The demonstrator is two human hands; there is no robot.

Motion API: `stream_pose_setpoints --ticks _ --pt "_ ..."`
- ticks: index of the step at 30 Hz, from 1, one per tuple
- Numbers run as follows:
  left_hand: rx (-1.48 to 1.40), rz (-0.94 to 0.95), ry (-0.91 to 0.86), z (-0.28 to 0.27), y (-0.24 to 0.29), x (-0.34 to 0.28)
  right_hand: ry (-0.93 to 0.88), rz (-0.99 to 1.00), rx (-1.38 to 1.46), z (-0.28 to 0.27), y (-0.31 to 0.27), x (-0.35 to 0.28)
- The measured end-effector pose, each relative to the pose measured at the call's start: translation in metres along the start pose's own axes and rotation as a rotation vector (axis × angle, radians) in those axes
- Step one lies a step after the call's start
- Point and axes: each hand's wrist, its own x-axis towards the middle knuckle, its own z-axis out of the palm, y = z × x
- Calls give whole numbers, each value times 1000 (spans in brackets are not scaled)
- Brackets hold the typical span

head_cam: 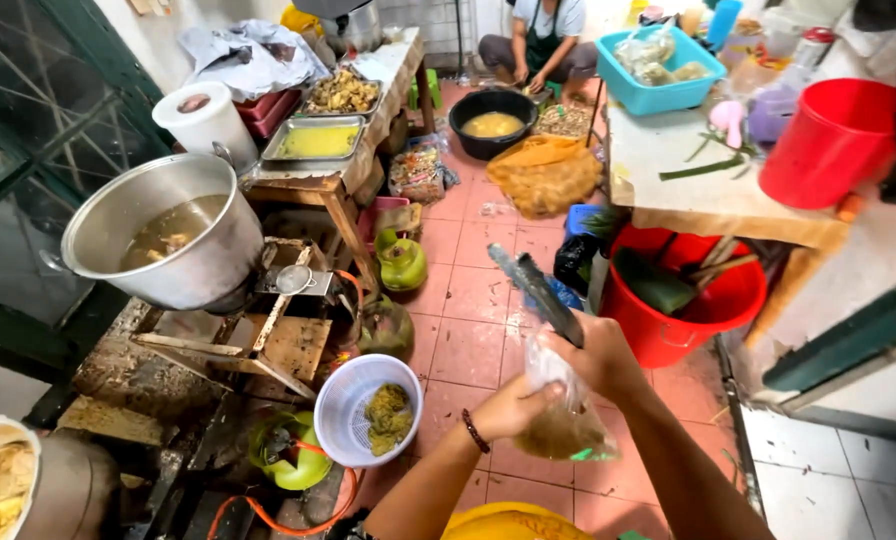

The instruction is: The person packages cooked meat and broth into plastic bags. They use tongs to place meat into a bag, then use a measuring cup to pour yellow broth from a large pot into the bag before tying it closed.

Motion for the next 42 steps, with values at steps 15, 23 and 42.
stream_pose_setpoints --ticks 15,23,42 --pt "-294 -250 331 -248 -105 185 -230 -125 51 50 130 322" --pt "-296 -234 324 -392 -81 313 -126 204 243 55 249 477" --pt "-260 -92 898 -718 -117 522 -458 378 -126 207 699 946"
